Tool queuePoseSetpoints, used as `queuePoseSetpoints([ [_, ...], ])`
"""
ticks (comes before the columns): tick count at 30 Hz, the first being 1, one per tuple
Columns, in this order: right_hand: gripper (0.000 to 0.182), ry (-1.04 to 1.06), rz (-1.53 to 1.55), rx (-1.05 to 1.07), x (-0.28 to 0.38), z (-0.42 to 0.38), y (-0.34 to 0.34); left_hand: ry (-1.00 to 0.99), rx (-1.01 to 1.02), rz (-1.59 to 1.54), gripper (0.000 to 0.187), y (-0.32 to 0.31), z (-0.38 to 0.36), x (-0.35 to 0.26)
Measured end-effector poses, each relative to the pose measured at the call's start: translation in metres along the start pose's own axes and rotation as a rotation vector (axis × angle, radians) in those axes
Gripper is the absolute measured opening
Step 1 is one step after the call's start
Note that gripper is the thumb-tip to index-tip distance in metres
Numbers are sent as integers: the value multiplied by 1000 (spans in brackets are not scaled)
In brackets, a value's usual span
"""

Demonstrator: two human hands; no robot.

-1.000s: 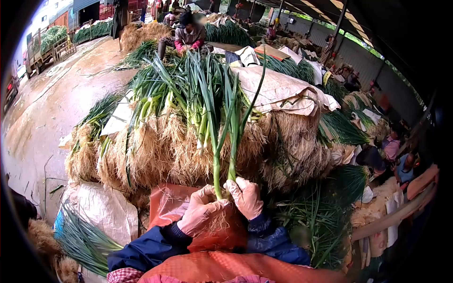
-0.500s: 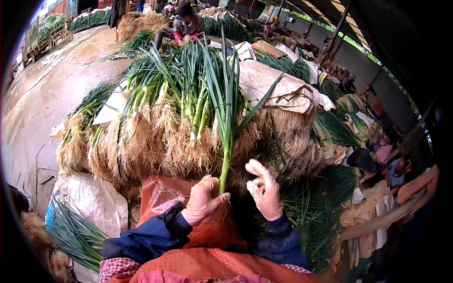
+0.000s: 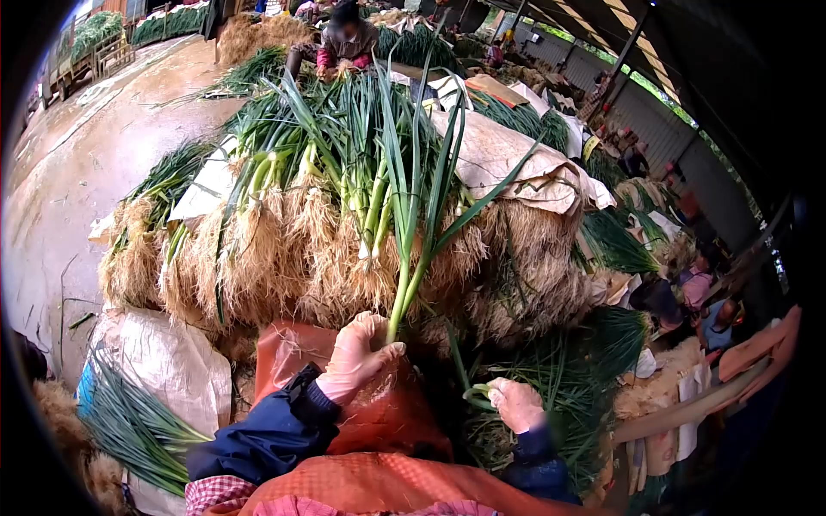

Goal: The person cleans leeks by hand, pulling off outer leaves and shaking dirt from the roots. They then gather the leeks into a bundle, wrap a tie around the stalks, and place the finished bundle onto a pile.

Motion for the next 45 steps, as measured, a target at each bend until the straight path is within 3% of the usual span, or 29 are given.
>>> queuePoseSetpoints([
  [1,35,-75,-204,71,-17,0,-4,30,66,-200,19,1,-2,4],
  [3,44,205,-51,-53,-4,16,-1,77,199,-585,14,2,0,7],
  [4,53,580,359,-81,18,31,-1,69,220,-781,12,-5,-1,14],
  [5,55,673,645,-17,65,28,7,79,182,-893,16,-14,-6,10],
  [7,40,882,693,24,124,56,-10,95,117,-1036,24,-30,-14,-9],
  [8,34,845,1016,75,141,72,-27,70,108,-1009,28,-26,-22,-5],
  [9,32,921,1105,123,151,81,-32,-73,80,-934,27,-22,-24,-2],
  [11,32,916,1130,97,168,77,-33,62,-36,-798,27,-5,-32,-2],
  [13,31,855,1175,126,186,79,-35,26,-165,-762,32,-3,-32,-20],
  [15,30,818,1054,-2,196,83,-19,-62,-102,-884,41,-2,-34,-11],
  [16,28,849,1139,-79,202,84,-6,-83,-133,-738,47,-3,-35,-17],
  [17,24,891,831,-270,191,119,-10,42,-121,-828,47,-2,-36,-10],
  [19,27,811,370,-272,204,93,17,32,-272,-1004,35,1,-32,-38],
  [20,34,757,145,-264,209,83,22,32,-179,-1247,34,9,-25,-25],
  [21,34,1172,-16,-787,215,84,13,61,-237,-1254,35,8,-29,-28],
  [23,33,718,16,-287,221,73,32,66,-39,-1156,38,25,-40,-14],
  [24,35,748,299,-444,221,82,37,141,118,-1009,42,33,-40,-32],
  [25,36,823,577,-416,215,106,34,123,320,-1270,46,38,-39,-15],
  [27,42,440,-4,-292,233,119,35,124,174,-1405,36,38,-40,-23],
  [28,46,386,-25,-288,233,147,23,13,255,-1515,33,33,-37,-45],
  [31,26,818,601,-338,207,136,53,-43,135,-1434,15,56,-34,-52],
  [33,24,951,791,-335,181,55,115,-100,135,-1375,17,69,-30,-49],
  [34,33,1067,791,-433,168,25,131,-115,173,-1376,16,70,-31,-44],
  [36,46,1047,715,-808,134,-25,139,-95,164,-1329,14,59,-30,-40],
  [38,39,798,961,-669,123,-38,114,1,151,-1180,19,39,-30,-39],
  [40,31,927,497,-318,126,-17,63,61,185,-1069,28,18,-28,-32],
  [41,36,792,345,-90,115,6,32,80,200,-977,31,8,-26,-11],
  [42,40,805,269,-174,119,17,16,151,203,-1057,30,-4,-30,10],
  [45,45,654,497,-166,124,67,4,206,85,-943,25,-18,-47,16],
])
Point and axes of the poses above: each hand's wrist, its own z-axis towards the middle knuckle, its own y-axis out of the back of the hand, x = y × z, the point moved 2 cm from there along z, towards the middle knuckle, and after that the axes turned 12 degrees about x, right-handed, at the moved point
